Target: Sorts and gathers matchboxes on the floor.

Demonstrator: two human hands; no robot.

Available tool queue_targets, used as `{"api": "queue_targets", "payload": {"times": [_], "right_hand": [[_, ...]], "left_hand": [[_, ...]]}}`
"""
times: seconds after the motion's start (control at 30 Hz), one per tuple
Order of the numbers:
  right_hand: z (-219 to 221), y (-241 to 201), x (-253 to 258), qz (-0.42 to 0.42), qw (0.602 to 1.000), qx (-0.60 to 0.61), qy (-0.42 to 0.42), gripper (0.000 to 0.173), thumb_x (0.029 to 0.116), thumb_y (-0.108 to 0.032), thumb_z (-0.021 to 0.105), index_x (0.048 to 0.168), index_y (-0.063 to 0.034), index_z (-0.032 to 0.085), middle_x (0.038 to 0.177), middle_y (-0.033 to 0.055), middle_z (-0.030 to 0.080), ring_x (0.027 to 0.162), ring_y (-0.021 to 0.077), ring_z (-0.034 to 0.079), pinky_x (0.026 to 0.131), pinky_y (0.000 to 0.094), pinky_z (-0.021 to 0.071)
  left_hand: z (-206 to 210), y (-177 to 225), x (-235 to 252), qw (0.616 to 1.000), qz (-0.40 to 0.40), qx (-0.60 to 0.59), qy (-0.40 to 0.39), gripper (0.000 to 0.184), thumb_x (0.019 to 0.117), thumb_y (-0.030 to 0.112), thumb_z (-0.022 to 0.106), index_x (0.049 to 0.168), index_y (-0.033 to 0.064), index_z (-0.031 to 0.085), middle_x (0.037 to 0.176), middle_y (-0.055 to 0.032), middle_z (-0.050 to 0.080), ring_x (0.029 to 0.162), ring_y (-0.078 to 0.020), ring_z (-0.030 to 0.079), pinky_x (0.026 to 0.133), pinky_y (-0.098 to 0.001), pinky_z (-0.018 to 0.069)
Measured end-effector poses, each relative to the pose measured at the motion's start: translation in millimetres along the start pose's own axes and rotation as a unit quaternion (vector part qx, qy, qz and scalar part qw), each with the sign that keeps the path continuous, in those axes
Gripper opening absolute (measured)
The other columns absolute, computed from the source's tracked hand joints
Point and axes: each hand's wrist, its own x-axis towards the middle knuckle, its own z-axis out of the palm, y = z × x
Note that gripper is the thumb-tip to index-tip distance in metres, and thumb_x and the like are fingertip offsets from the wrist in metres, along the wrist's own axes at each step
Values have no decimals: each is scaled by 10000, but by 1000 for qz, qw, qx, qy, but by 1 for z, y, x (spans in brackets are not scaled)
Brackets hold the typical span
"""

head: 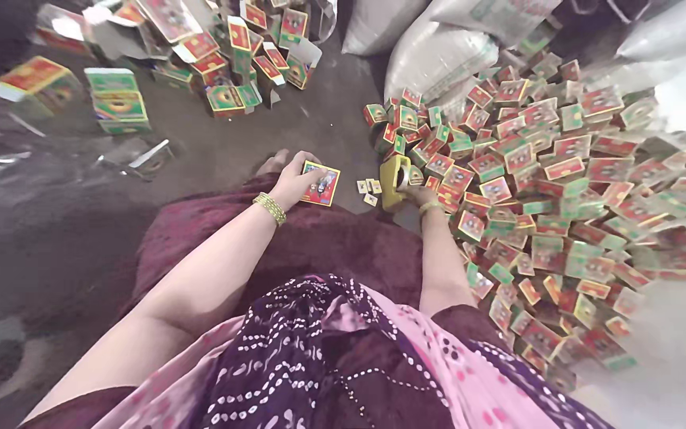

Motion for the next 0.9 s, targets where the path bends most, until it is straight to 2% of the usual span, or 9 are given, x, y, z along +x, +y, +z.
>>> {"api": "queue_targets", "payload": {"times": [0.13,0.27,0.4,0.5,0.57,0.67,0.77,0.83,0.9], "right_hand": [[-4,7,-20,86,986,137,37,527,777,-347,876,1144,-11,704,1031,150,714,917,267,675,850,497,560],[-1,24,-33,119,985,120,16,447,790,-342,874,1078,-51,695,844,52,633,673,146,542,636,369,499],[1,17,-41,118,991,63,-28,478,878,-446,788,1166,-73,706,962,85,680,771,188,599,725,420,532],[9,19,-31,98,994,33,-39,443,935,-424,732,1172,-51,695,993,103,669,825,208,597,764,433,522],[11,13,-30,109,991,-76,-13,477,899,-419,763,1157,-20,714,1113,170,704,1014,306,664,909,536,534],[7,-12,-49,119,967,-223,-22,530,901,-416,731,1223,2,686,1319,230,641,1263,380,598,1056,608,461],[6,-38,-70,-22,1000,10,-7,357,966,-254,703,1228,-14,671,1140,179,698,1017,276,672,906,462,548],[22,-59,-101,-101,953,281,-52,313,1012,-213,646,1261,-29,603,1139,140,669,955,223,666,820,402,582],[41,-82,-132,-144,882,430,-126,332,1020,-202,634,1308,-40,599,1302,127,649,1122,247,658,939,445,575]], "left_hand": [[1,-2,1,1000,-2,10,-6,365,976,309,660,1261,102,568,1044,-119,698,875,-210,703,796,-436,596],[2,-2,0,1000,-2,16,-11,388,954,338,669,1253,110,573,1046,-123,702,885,-217,714,800,-450,604],[1,-2,-4,999,21,28,-15,382,949,363,660,1226,111,583,1023,-107,702,865,-197,707,789,-436,597],[0,-3,-5,999,38,32,-13,334,985,366,591,1209,118,599,1004,-92,705,858,-174,700,782,-417,588],[0,-2,-5,998,35,53,-12,337,1028,377,512,1234,124,599,999,-96,688,855,-178,679,774,-419,566],[1,2,-5,997,24,65,-17,329,1068,358,473,1256,114,586,1055,-109,677,925,-199,677,834,-450,565],[3,2,-3,997,52,44,-28,318,1050,333,493,1255,104,575,1110,-120,652,941,-200,666,834,-439,563],[8,-4,-2,997,60,32,-31,308,1046,336,506,1235,104,581,1062,-110,662,893,-188,675,799,-417,575],[13,-7,-1,997,63,34,-35,320,1044,338,509,1227,90,594,1107,-128,650,935,-207,671,827,-437,575]]}}
